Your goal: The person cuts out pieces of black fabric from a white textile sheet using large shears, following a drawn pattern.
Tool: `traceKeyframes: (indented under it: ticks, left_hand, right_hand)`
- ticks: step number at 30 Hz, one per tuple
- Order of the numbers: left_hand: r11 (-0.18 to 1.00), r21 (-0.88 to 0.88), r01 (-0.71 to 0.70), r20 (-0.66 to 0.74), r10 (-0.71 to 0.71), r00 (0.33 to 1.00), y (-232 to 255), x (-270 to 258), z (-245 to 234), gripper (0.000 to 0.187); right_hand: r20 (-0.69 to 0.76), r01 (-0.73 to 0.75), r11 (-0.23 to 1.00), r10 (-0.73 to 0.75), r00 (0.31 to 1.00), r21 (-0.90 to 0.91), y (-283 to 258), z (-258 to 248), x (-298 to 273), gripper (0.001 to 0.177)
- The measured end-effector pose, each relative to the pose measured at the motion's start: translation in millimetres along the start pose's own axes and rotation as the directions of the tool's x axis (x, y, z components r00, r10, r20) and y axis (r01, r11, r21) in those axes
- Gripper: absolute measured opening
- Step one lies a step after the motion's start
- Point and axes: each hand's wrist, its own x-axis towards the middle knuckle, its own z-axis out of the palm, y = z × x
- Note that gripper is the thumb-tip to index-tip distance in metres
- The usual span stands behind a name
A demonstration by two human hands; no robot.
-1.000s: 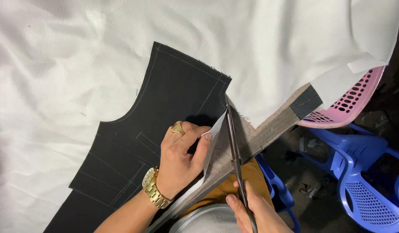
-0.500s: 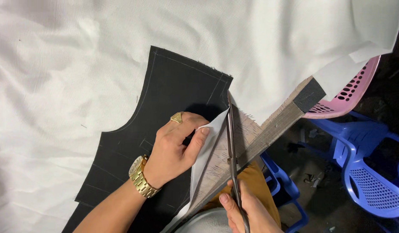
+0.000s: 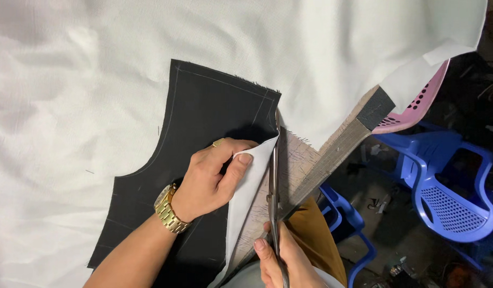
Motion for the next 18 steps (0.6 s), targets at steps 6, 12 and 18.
traceKeyframes:
  ticks: [6, 12, 18]
  left_hand:
    - [0.998, 0.008, 0.067, 0.062, -0.067, 0.996, -2.7, -0.5, -4.0, 0.035]
    - [0.995, -0.023, 0.095, 0.125, -0.091, 0.988, -4.5, 0.7, -6.5, 0.039]
    - [0.997, -0.038, 0.069, 0.121, -0.064, 0.991, -3.8, 0.5, -5.9, 0.037]
  right_hand:
    - [-0.044, 0.042, 0.96, -0.057, 0.997, -0.277, -1.3, 2.3, -3.3, 0.051]
    - [-0.119, -0.094, 0.99, 0.106, 0.987, 0.102, -25.2, 21.6, -17.7, 0.04]
    - [-0.146, 0.017, 0.946, -0.068, 0.987, -0.325, -20.6, 20.8, -10.3, 0.034]
